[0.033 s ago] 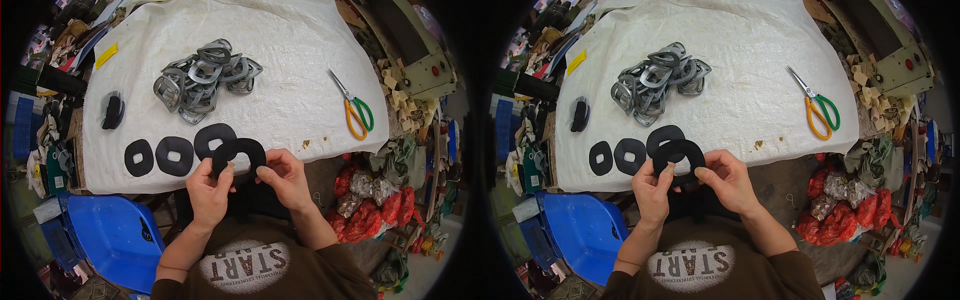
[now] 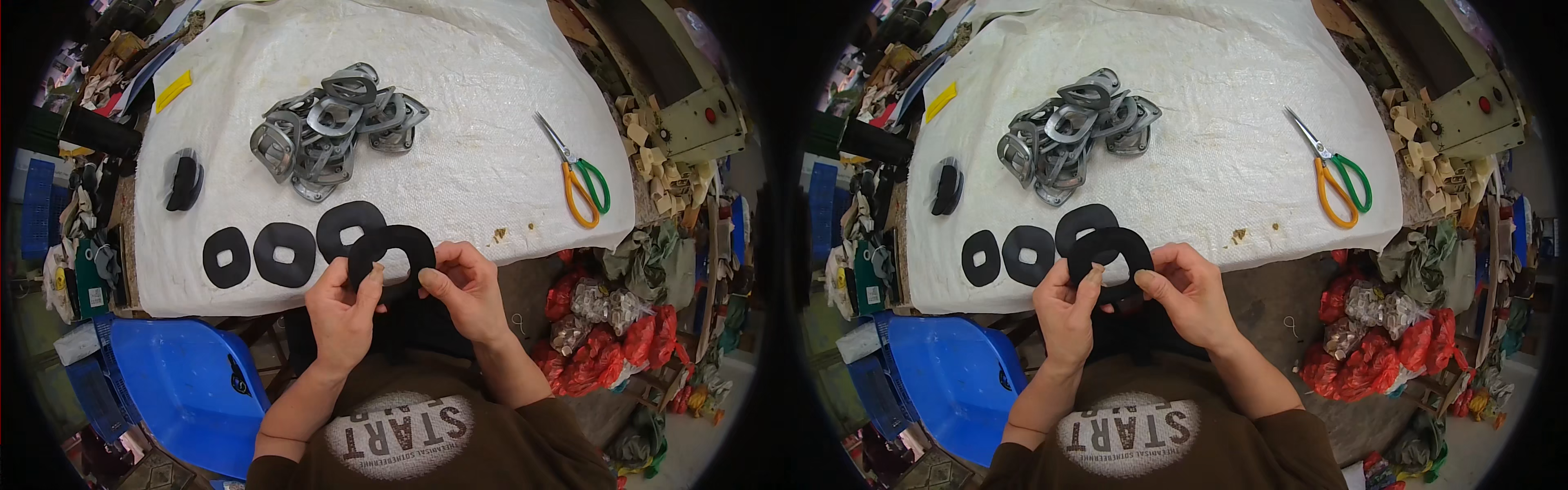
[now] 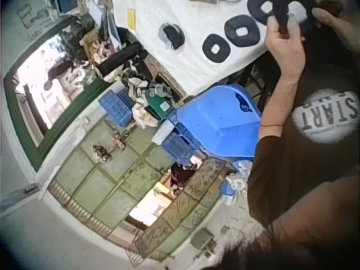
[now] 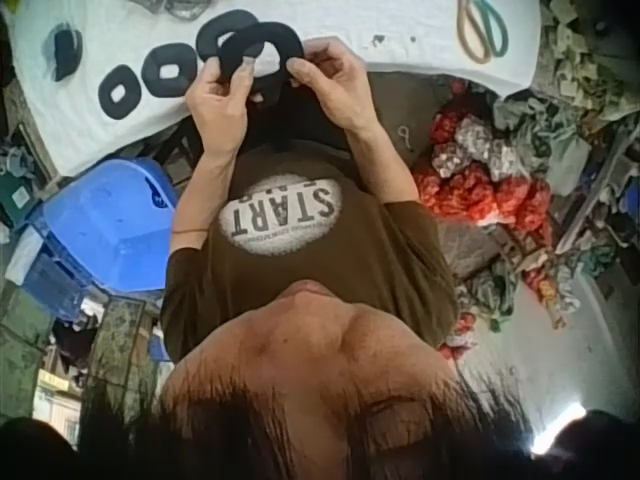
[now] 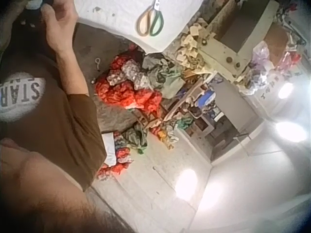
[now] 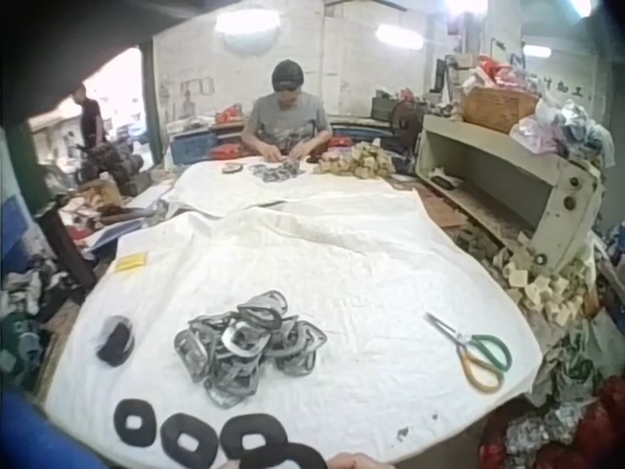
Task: Manually fitting and aligning foam or leather components into shoe component molds or templates.
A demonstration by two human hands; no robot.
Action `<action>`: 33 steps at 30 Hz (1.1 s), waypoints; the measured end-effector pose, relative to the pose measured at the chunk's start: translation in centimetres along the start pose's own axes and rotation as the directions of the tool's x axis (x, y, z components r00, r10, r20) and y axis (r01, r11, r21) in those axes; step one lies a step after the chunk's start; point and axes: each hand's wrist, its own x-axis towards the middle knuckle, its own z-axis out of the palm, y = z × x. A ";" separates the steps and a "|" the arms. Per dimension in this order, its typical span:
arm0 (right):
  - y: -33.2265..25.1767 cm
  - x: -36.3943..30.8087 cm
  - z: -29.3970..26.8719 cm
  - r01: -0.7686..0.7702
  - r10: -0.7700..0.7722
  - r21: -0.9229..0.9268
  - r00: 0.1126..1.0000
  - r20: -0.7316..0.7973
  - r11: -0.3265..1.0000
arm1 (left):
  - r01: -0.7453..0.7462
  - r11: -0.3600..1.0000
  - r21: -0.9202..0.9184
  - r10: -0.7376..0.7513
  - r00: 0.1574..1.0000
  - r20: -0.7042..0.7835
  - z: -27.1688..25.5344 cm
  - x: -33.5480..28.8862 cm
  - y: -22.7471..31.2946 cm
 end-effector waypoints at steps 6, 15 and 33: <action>0.2 0.2 0.0 0.112 -0.110 -0.074 0.993 0.031 0.991 | -0.038 0.999 -0.029 0.038 0.999 -0.025 0.1 0.6 -0.4; 0.1 0.4 0.6 0.312 -0.461 -0.741 0.887 0.003 0.595 | -0.148 0.976 0.159 0.151 0.988 -0.012 -0.9 0.5 -1.1; -0.6 0.7 -0.4 0.200 -0.176 -0.198 0.975 0.133 0.960 | -0.124 0.992 -0.008 0.124 0.992 0.002 -0.9 0.4 0.0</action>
